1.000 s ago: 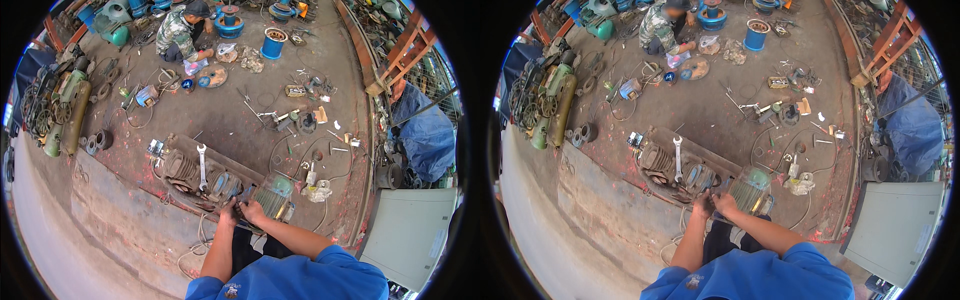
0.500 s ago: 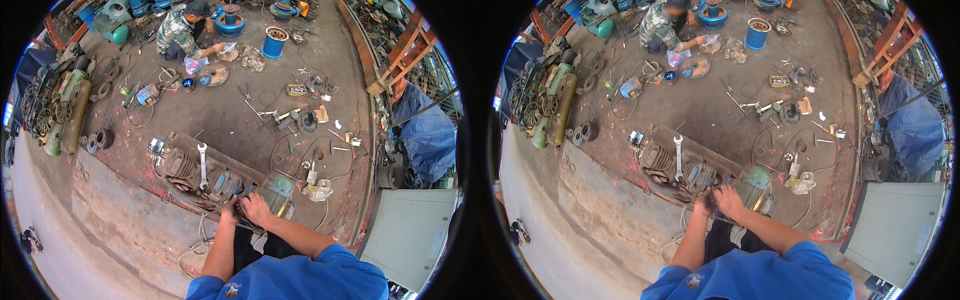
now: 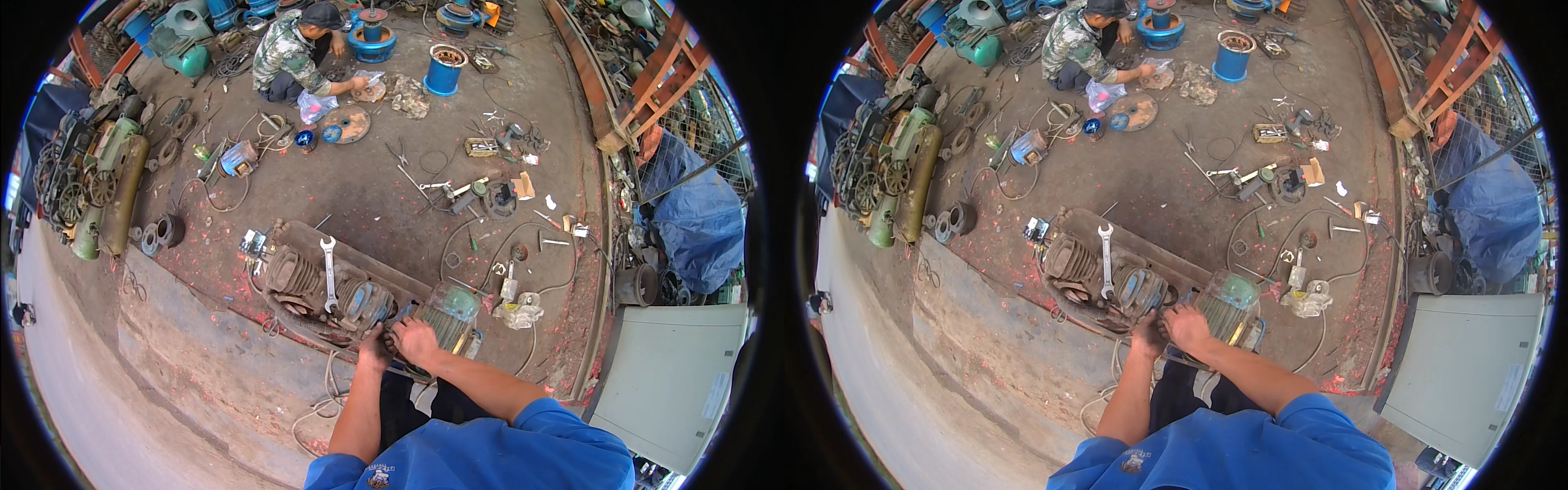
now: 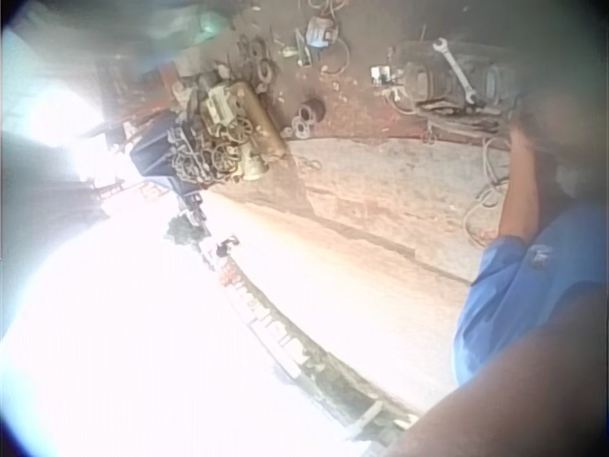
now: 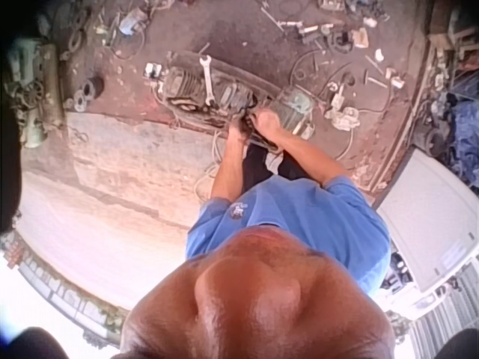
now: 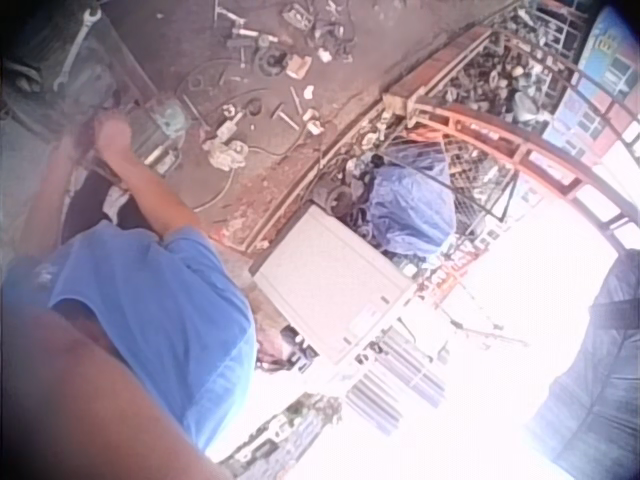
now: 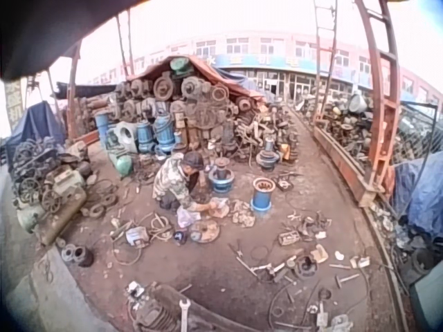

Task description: The person aligns and secures a green electric motor to a metal frame using a wrench and a hammer. They repeatedly tighten bolts, reposition the motor, and tap components into place while working in a cluttered outdoor workshop.

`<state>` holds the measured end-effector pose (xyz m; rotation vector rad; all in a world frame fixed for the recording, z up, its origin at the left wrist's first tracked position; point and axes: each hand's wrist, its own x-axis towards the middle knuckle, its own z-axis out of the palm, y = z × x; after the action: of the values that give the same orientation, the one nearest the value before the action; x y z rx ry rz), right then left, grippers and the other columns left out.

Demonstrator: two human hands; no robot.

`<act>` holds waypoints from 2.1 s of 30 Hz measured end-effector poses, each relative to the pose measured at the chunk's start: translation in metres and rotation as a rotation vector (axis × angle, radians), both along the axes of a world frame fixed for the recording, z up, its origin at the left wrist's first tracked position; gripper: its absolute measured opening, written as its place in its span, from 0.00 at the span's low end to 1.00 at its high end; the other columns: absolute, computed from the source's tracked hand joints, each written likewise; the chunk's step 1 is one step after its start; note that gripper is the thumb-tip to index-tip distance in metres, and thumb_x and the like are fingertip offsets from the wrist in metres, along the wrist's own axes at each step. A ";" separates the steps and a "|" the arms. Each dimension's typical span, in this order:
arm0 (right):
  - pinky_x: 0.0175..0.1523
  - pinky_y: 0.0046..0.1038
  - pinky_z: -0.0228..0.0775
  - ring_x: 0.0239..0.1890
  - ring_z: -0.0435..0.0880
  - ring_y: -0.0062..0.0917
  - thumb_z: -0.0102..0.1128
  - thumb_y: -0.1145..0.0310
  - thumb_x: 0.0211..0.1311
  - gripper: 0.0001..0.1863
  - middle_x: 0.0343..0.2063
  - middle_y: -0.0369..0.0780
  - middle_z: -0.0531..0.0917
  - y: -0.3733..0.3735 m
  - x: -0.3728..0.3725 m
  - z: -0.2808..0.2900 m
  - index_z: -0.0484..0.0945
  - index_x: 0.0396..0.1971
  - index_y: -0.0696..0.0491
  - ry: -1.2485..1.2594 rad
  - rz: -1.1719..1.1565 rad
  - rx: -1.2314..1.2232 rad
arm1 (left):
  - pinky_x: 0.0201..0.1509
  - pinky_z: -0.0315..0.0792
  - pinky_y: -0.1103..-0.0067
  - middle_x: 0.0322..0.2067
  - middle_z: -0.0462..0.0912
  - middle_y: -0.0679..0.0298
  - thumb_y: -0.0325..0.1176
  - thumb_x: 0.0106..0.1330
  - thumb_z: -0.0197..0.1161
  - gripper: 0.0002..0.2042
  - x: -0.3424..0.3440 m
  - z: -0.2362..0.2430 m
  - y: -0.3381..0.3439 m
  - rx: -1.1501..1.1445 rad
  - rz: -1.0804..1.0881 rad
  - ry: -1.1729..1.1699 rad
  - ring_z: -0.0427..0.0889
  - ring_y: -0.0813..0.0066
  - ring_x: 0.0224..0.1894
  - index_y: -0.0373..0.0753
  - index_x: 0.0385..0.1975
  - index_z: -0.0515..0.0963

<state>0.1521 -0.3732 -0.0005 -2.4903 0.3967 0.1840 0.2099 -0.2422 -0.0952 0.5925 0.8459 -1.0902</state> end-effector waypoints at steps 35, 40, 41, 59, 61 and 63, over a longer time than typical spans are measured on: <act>0.43 0.42 0.75 0.35 0.82 0.47 0.63 0.58 0.61 0.17 0.37 0.48 0.83 0.022 -0.001 -0.035 0.77 0.34 0.59 0.350 -0.654 0.758 | 0.28 0.69 0.76 0.23 0.77 0.68 0.40 0.72 0.59 0.09 -0.005 -0.022 -0.004 0.089 0.022 -0.003 0.73 0.73 0.23 0.43 0.32 0.75; 0.43 0.44 0.75 0.38 0.82 0.47 0.63 0.59 0.59 0.16 0.32 0.48 0.82 0.010 -0.006 0.000 0.76 0.33 0.59 -0.146 -0.026 -0.109 | 0.32 0.70 0.77 0.25 0.77 0.68 0.40 0.70 0.61 0.09 -0.006 -0.029 -0.014 0.052 0.070 -0.028 0.73 0.74 0.26 0.43 0.31 0.75; 0.43 0.44 0.75 0.38 0.82 0.46 0.63 0.60 0.59 0.16 0.30 0.48 0.81 0.008 -0.006 -0.005 0.76 0.32 0.59 -0.203 0.039 -0.149 | 0.27 0.66 0.79 0.21 0.73 0.72 0.40 0.70 0.63 0.10 -0.003 -0.007 -0.023 0.123 0.100 0.035 0.69 0.78 0.23 0.45 0.27 0.74; 0.40 0.44 0.76 0.33 0.84 0.47 0.61 0.57 0.63 0.17 0.28 0.49 0.85 0.021 -0.005 -0.059 0.80 0.34 0.59 0.330 -0.650 0.763 | 0.22 0.58 0.80 0.16 0.67 0.73 0.43 0.71 0.60 0.13 -0.001 -0.009 -0.008 0.087 -0.033 -0.017 0.63 0.79 0.18 0.46 0.25 0.74; 0.41 0.43 0.77 0.34 0.84 0.48 0.61 0.58 0.63 0.16 0.28 0.48 0.85 0.022 -0.003 -0.065 0.80 0.34 0.59 0.370 -0.815 1.043 | 0.22 0.58 0.80 0.16 0.69 0.73 0.43 0.71 0.61 0.13 0.002 0.001 -0.002 -0.015 -0.102 0.001 0.64 0.79 0.17 0.47 0.25 0.74; 0.43 0.42 0.77 0.34 0.84 0.47 0.60 0.60 0.63 0.15 0.31 0.49 0.84 0.023 -0.002 -0.062 0.80 0.35 0.59 0.379 -0.753 0.964 | 0.23 0.58 0.80 0.16 0.69 0.73 0.42 0.70 0.62 0.12 0.002 -0.008 0.000 -0.013 -0.068 0.000 0.65 0.80 0.18 0.47 0.25 0.75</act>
<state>0.1501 -0.3498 -0.0625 -1.2492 1.0675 0.4133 0.2115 -0.2425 -0.1028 0.6139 0.8234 -1.1563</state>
